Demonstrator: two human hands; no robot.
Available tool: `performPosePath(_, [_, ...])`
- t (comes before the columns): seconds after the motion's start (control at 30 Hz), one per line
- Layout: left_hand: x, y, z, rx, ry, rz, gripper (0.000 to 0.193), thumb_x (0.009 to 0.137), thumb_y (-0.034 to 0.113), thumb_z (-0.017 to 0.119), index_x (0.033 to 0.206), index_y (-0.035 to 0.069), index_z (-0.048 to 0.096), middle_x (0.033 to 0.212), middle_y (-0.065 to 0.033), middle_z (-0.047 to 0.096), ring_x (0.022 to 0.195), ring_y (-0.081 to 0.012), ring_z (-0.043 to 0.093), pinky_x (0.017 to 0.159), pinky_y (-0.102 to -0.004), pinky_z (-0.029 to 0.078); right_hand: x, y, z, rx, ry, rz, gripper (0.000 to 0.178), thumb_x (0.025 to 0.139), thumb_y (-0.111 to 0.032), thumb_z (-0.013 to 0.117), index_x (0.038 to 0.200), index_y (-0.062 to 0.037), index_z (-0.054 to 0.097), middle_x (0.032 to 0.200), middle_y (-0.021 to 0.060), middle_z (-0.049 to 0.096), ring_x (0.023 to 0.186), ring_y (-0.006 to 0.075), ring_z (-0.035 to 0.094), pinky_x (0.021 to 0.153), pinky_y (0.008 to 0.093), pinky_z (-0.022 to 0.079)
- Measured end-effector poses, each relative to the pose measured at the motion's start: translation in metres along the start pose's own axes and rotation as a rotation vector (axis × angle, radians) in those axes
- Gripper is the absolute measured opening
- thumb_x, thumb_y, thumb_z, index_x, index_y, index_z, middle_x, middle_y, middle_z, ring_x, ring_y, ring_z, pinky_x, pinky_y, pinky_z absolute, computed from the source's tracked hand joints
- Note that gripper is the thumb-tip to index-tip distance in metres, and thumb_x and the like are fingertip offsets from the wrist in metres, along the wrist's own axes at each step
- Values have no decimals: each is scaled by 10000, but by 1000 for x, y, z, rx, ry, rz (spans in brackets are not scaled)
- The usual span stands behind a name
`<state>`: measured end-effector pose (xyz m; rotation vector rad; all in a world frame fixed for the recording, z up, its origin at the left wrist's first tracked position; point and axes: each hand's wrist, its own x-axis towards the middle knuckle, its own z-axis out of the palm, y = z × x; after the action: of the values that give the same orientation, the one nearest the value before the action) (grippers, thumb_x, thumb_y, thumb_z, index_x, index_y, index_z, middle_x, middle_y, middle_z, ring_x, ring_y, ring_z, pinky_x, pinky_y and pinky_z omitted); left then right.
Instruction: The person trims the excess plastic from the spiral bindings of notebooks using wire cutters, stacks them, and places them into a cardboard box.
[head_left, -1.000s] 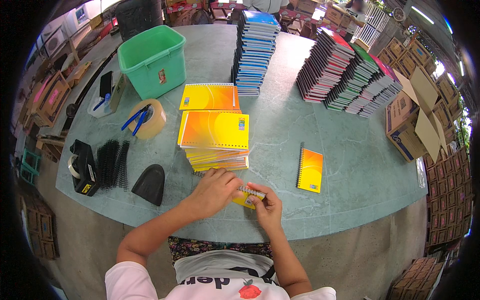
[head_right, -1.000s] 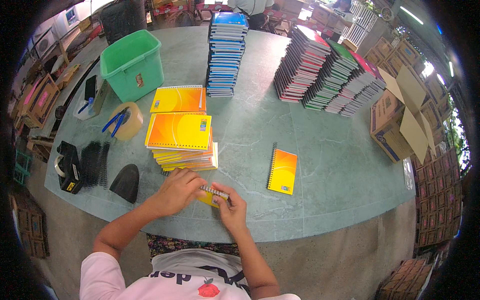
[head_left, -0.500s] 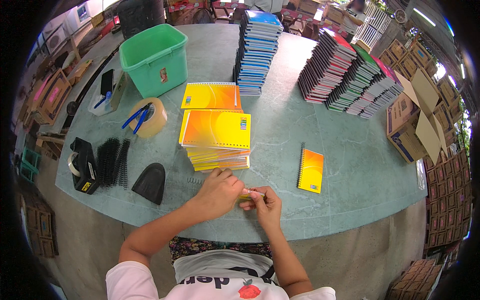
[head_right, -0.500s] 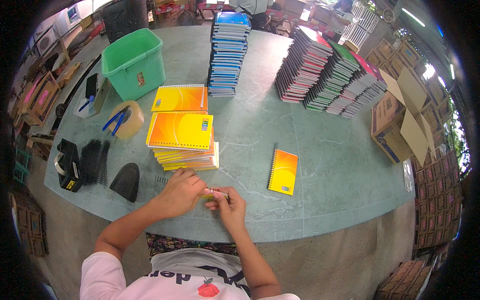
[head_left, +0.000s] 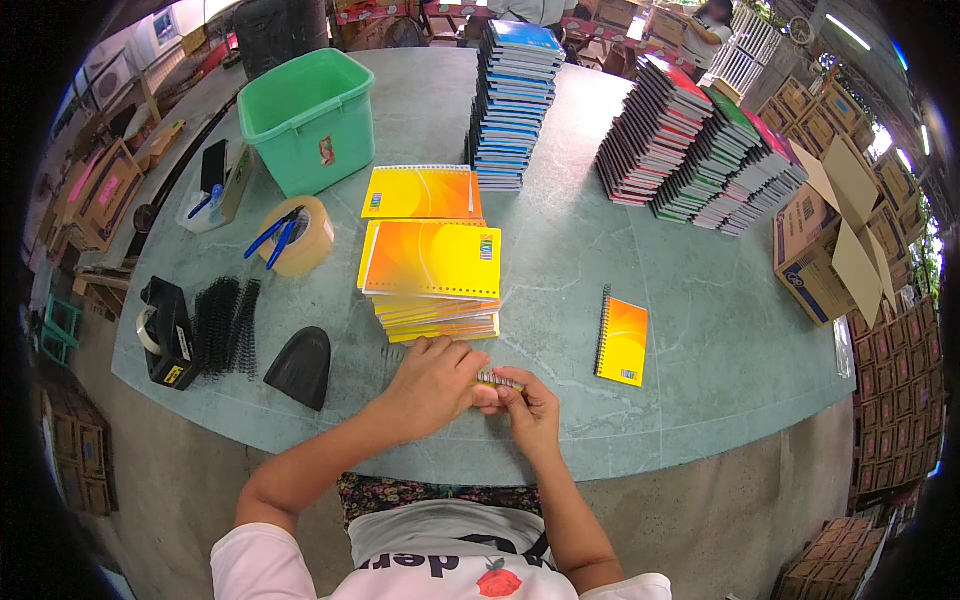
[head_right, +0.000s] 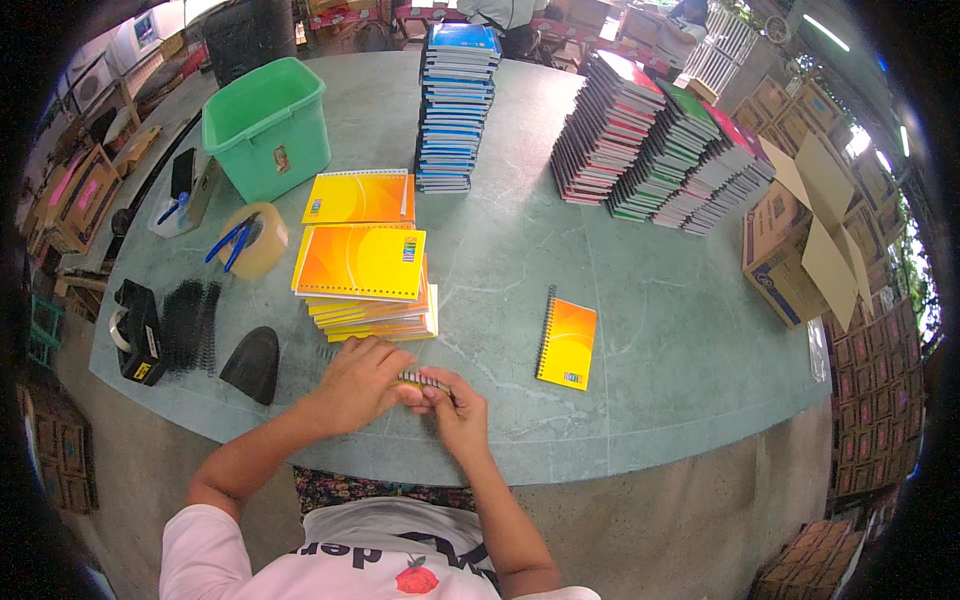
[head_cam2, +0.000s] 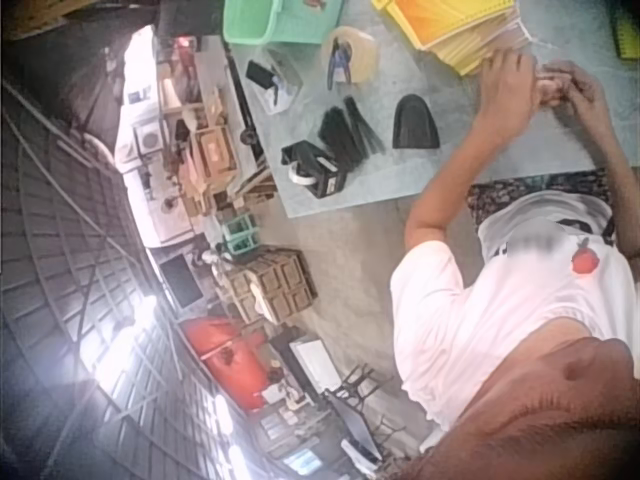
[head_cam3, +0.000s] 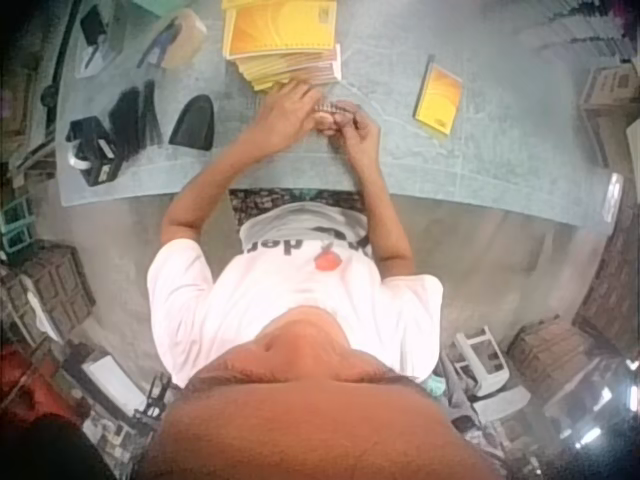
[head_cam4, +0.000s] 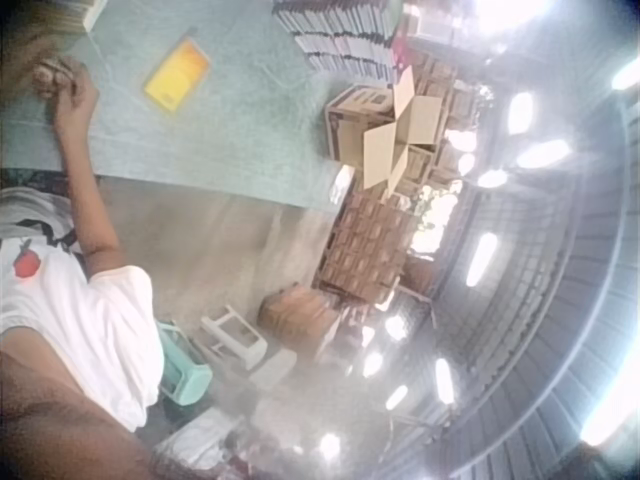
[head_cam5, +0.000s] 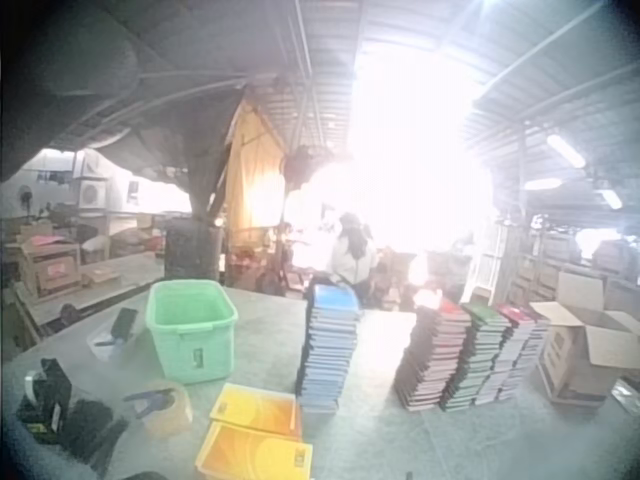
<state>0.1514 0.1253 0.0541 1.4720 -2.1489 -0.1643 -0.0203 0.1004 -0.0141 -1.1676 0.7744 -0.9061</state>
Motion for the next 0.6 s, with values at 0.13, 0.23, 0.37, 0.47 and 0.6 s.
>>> performPosePath(0.13, [-5,-11,3,43,-122,-10,252,781,265,627,908,58,558,926,-99,549,882,-270,514,774,-392,390,-2,-12,12,177,57,13,229,909,-63,500,1115,18,559,1041,174,617,813,219,654,715,325,553])
performPosePath(0.23, [2,-2,-1,-25,-55,-13,232,791,264,620,906,68,574,896,-96,549,875,-272,515,776,-386,395,-1,2,1,51,80,-117,228,905,-53,505,1118,8,558,1075,182,603,799,217,653,703,321,552])
performPosePath(0.37, [2,-5,2,-40,-89,-17,231,801,248,612,950,73,586,869,-104,541,875,-281,524,779,-377,404,0,-5,7,119,143,-139,185,897,-42,522,1062,29,565,996,164,630,797,213,651,699,309,547])
performPosePath(0.47, [10,-2,-3,-136,-85,-8,238,804,224,610,983,71,579,867,-108,538,880,-290,532,781,-383,408,-1,2,-1,132,127,-55,154,887,-13,526,1017,54,576,972,141,636,821,195,642,727,291,535])
performPosePath(0.6, [12,-2,9,-94,-252,49,216,793,172,613,976,62,575,868,-111,530,878,-299,535,774,-399,415,-2,15,-4,80,101,-180,139,874,22,526,988,84,576,934,127,640,809,178,634,733,279,528])
